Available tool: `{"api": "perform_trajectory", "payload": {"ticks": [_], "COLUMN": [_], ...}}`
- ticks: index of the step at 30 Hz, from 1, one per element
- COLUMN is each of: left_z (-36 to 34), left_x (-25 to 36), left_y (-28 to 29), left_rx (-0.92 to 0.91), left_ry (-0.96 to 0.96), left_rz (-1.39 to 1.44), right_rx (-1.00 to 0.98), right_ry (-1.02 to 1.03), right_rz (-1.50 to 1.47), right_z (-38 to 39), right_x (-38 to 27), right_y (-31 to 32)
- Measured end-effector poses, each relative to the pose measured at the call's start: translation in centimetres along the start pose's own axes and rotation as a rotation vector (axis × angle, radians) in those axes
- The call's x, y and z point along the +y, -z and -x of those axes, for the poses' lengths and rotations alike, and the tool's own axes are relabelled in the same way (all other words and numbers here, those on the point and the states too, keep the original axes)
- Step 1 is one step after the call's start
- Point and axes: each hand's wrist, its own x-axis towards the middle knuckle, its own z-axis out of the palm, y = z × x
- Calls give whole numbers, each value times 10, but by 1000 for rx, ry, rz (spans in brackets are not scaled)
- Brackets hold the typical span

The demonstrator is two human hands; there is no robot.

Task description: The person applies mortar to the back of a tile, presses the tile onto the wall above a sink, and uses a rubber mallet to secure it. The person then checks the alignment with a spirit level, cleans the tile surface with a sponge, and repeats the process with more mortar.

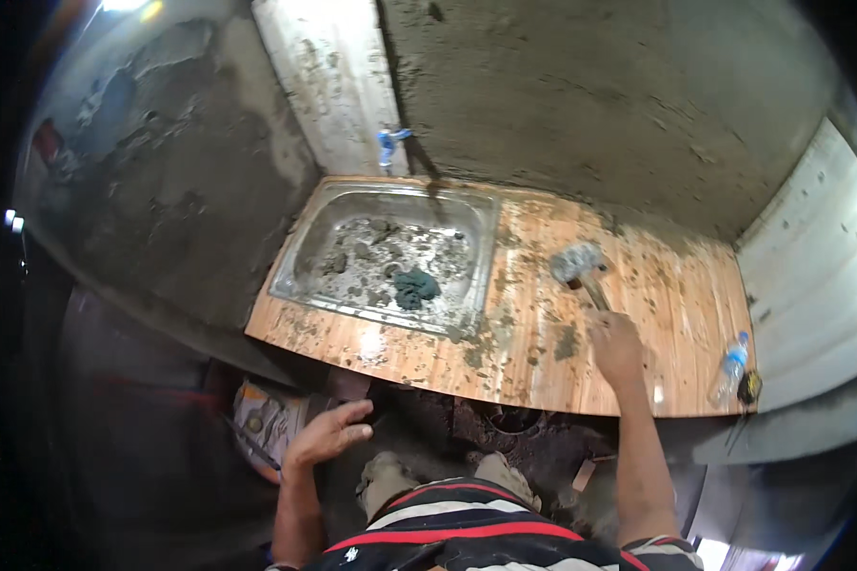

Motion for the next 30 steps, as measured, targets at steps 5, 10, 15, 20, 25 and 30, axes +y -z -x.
{"api": "perform_trajectory", "payload": {"ticks": [5,10,15,20,25,30], "left_z": [-18,-63,-162,-270,-370,-428], "left_x": [10,13,33,104,166,153], "left_y": [75,155,271,402,451,490], "left_rx": [177,217,290,730,1044,1197], "left_ry": [-68,-121,-242,-447,-402,-555], "left_rz": [229,233,110,-252,-788,-1107], "right_rx": [71,22,54,-11,-290,-373], "right_ry": [-37,-105,-261,-130,-38,197], "right_rz": [242,338,367,273,216,162], "right_z": [-20,-36,-51,-68,-123,-200], "right_x": [36,47,35,-69,-205,-300], "right_y": [-31,-50,-46,-54,-122,-231]}}
